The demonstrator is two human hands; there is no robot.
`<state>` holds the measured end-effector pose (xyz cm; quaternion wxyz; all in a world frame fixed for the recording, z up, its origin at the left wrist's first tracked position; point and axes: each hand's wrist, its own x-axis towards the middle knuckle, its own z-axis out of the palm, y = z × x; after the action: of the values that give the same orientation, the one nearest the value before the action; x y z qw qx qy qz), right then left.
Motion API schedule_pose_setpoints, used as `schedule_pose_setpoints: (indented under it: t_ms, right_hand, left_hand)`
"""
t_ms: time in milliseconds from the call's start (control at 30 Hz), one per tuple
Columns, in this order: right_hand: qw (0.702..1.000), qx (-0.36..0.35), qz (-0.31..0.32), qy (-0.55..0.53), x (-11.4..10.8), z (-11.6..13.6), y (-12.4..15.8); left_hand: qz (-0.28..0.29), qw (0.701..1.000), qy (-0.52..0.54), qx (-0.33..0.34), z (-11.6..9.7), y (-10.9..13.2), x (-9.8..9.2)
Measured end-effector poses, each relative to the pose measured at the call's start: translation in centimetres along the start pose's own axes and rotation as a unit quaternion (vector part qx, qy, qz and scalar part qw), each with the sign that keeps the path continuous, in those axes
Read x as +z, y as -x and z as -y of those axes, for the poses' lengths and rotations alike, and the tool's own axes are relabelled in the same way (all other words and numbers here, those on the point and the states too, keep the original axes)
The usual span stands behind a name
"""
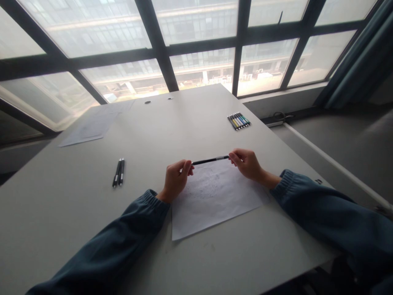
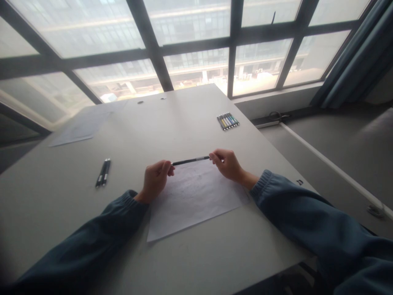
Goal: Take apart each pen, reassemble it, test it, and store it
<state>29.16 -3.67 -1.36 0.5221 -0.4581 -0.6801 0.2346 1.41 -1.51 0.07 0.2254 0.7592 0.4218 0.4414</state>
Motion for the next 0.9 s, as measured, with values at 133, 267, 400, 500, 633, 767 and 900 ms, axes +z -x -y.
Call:
schedule_pose_setpoints:
  t_ms: [133, 267, 400, 500, 633, 767, 900]
  right_hand:
    - [1.0, 0.009, -0.001, 0.003, 0.01, 0.04, 0.03]
    - [1.0, 0.015, -0.007, -0.005, 0.11, -0.05, 0.07]
    - [1.0, 0.014, -0.005, -0.005, 0.17, -0.22, 0.11]
    - [1.0, 0.011, -0.003, -0.004, 0.17, -0.31, 0.13]
    - [1.0, 0.017, -0.004, -0.002, 0.15, -0.3, 0.13]
    - [1.0, 0.017, 0.0, 0.001, 0.11, -0.26, 0.12]
    - [1.0, 0.015, 0.001, -0.001, 0.1, -0.38, 0.17]
  left_hand:
    - [0.001, 1.0, -0.005, 0.0, -0.22, -0.03, 0.0]
    - [0.004, 1.0, -0.004, 0.003, -0.36, -0.04, -0.02]
    - [0.006, 1.0, 0.0, 0.0, -0.28, -0.01, -0.01]
    - [0.009, 1.0, 0.0, -0.002, -0.15, 0.02, 0.01]
    - [0.01, 1.0, 0.001, -0.001, -0.13, 0.06, 0.0]
    - [0.011, 1.0, 0.002, 0.001, -0.17, 0.05, -0.03]
    - [0.011, 1.0, -0.001, 0.002, -0.19, 0.02, -0.03]
